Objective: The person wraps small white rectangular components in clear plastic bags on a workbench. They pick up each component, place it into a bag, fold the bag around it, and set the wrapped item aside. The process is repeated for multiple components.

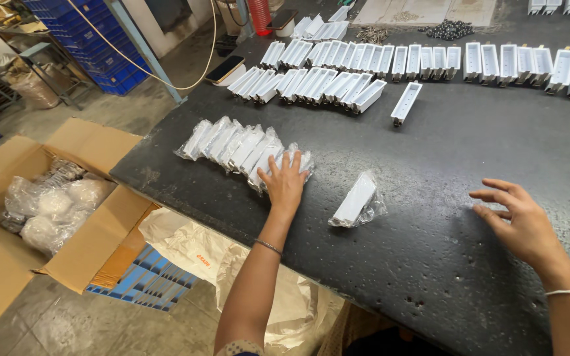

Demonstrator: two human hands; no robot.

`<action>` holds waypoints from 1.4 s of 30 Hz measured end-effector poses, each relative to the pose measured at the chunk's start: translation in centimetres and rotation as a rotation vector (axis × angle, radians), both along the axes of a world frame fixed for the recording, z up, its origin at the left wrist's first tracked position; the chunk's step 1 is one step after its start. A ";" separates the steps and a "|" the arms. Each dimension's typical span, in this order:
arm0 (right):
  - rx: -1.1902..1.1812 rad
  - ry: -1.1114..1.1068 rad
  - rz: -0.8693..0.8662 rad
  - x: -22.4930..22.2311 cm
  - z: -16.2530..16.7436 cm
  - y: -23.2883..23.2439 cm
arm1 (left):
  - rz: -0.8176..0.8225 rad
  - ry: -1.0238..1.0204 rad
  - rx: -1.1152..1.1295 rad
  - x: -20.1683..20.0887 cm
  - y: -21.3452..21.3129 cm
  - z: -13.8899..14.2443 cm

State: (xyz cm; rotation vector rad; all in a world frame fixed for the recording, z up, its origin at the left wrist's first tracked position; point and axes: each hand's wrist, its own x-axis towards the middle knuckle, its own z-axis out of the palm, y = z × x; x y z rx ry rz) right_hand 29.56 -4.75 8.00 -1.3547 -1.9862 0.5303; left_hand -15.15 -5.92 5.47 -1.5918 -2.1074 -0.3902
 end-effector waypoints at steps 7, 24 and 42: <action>-0.017 -0.011 -0.001 0.5 -1.1 0.8 | 0.097 -0.031 -0.046 -3.9 2.0 1.7; -0.117 -0.026 0.068 -0.9 0.4 -0.6 | -0.479 -0.293 -0.101 10.8 -3.6 1.8; -0.100 -0.064 0.063 -1.2 0.4 -0.7 | -0.104 0.201 -0.020 5.5 -1.9 -1.9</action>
